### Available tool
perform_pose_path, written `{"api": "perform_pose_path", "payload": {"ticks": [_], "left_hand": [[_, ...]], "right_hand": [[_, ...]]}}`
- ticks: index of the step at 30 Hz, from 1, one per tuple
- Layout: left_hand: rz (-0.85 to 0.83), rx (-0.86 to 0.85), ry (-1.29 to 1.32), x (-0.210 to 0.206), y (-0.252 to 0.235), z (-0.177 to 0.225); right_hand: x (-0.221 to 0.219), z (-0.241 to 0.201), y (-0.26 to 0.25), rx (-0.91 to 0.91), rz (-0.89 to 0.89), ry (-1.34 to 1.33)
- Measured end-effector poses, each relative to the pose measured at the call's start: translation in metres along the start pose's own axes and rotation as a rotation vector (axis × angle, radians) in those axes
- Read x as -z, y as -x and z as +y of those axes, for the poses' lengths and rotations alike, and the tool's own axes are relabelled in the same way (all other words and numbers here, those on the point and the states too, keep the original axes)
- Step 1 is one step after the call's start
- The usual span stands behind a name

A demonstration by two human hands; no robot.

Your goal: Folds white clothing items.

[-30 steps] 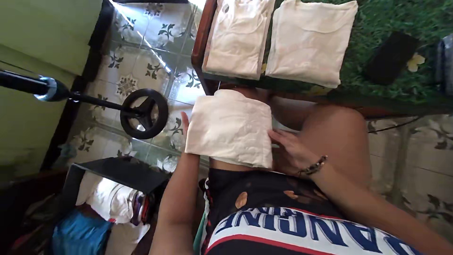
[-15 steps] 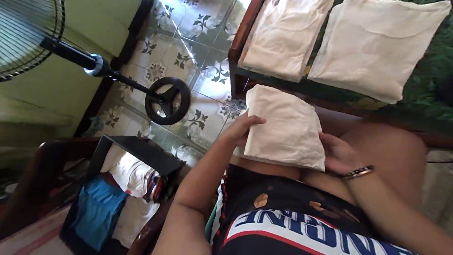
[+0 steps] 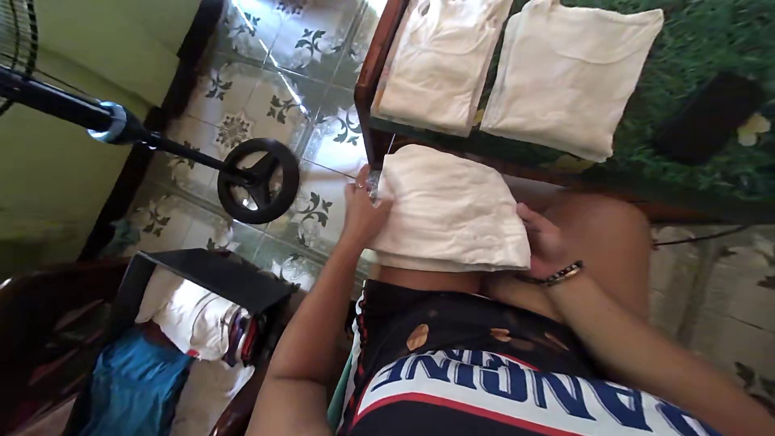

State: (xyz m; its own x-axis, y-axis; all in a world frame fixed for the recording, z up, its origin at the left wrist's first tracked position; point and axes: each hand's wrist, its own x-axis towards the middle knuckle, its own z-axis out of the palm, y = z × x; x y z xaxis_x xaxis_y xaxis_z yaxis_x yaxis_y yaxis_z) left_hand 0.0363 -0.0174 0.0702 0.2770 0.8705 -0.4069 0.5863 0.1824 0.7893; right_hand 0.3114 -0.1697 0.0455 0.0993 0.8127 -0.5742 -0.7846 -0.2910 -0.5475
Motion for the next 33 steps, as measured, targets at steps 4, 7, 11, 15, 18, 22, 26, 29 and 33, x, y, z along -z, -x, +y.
{"api": "perform_pose_path", "payload": {"ticks": [4, 7, 11, 15, 18, 22, 26, 29, 33], "left_hand": [[-0.144, -0.039, 0.003, 0.001, 0.035, 0.033], [-0.383, 0.016, 0.441, -0.001, 0.048, 0.058], [-0.514, -0.082, 1.016, 0.014, 0.044, 0.088], [-0.466, -0.235, 1.266, 0.03, 0.024, 0.062], [-0.416, -0.311, 1.233, 0.028, 0.002, 0.033], [-0.49, 0.04, 1.335, 0.003, -0.017, -0.001], [-0.453, 0.147, 1.287, -0.008, -0.036, -0.029], [-0.513, 0.015, 1.199, -0.008, -0.05, -0.018], [-0.371, 0.083, 0.812, -0.007, -0.064, 0.023]], "right_hand": [[-0.045, -0.034, 0.013, 0.126, 0.045, 0.354], [-0.105, -0.084, 0.026, 0.277, -0.187, 0.693], [-0.19, -0.128, 0.046, 0.626, -0.704, 1.31], [-0.221, -0.108, 0.067, 0.995, -0.835, 1.932], [-0.209, -0.071, 0.078, 0.752, -0.836, 2.187], [-0.177, -0.012, 0.075, 0.232, -0.977, 2.306], [-0.144, 0.029, 0.059, 0.088, -1.056, 2.264], [-0.146, 0.023, 0.051, 0.081, -1.099, 2.209], [-0.151, 0.024, 0.04, 0.124, -1.123, 2.123]]}}
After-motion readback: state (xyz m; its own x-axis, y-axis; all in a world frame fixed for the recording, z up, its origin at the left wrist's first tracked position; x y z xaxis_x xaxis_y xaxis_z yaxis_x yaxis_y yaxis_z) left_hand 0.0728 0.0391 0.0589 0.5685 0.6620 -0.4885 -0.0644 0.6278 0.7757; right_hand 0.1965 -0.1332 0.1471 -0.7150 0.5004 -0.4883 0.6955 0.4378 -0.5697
